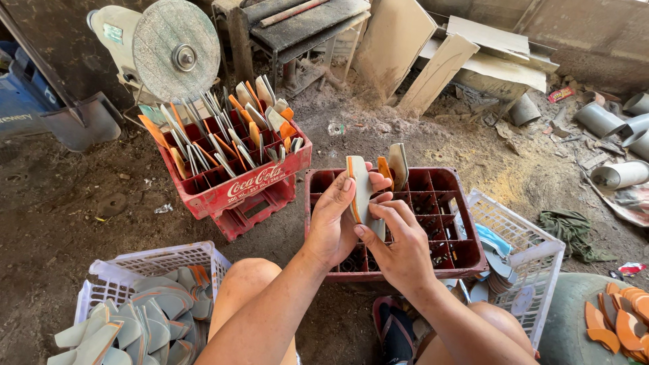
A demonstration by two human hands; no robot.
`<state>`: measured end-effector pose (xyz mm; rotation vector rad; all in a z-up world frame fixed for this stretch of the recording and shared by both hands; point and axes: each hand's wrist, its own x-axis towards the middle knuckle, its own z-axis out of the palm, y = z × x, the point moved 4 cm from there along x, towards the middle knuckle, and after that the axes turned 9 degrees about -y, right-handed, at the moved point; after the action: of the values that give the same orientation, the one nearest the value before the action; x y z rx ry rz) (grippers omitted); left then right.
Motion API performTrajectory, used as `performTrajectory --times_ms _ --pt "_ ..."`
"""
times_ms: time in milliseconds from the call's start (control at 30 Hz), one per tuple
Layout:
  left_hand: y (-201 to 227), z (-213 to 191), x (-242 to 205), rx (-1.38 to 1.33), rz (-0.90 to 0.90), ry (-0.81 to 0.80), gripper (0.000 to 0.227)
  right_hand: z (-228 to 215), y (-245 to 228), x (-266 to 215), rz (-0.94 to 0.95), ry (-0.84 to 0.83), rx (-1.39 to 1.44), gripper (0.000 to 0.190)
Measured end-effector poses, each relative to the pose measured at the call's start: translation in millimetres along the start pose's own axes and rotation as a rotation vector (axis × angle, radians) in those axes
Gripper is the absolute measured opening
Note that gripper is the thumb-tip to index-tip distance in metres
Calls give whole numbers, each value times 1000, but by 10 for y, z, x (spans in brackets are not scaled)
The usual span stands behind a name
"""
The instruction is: The person sits on the ground and repeatedly picks up pairs of curved sanding pads from a crate, separates them, and places them into a second crate. The person handles the pads one at a time, turning them over and inspecting them before placing them down.
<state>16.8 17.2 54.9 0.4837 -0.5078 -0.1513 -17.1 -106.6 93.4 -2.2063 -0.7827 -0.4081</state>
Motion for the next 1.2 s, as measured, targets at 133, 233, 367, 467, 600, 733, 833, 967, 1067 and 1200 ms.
performTrajectory --times_ms 133,233,367,467,600,733,833,967,1067,1200 --pt "-8 -7 -12 11 -28 12 47 -4 15 1 14 -8 12 38" --pt "4 21 -15 16 -8 -38 47 -7 6 1 -2 -2 3 39" --pt "7 29 -13 6 17 -40 46 -10 -5 -19 -22 3 -3 38" --pt "15 31 -12 5 19 -54 46 0 9 -20 -10 -15 -9 39" --pt "39 60 -24 94 30 -108 50 9 29 -45 -19 -2 -15 40" --pt "131 144 -64 281 40 -220 61 -9 -1 -78 -134 56 -57 42" --pt "186 219 -120 303 46 -290 65 -20 -45 -108 -235 101 -112 44" --pt "226 250 -145 339 10 -308 61 -12 -74 -118 -252 110 -132 45" --pt "238 255 -145 374 17 -301 58 -14 -95 -117 -244 109 -136 45" --pt "245 267 -151 392 14 -309 59 -25 -119 -116 -257 112 -133 44"
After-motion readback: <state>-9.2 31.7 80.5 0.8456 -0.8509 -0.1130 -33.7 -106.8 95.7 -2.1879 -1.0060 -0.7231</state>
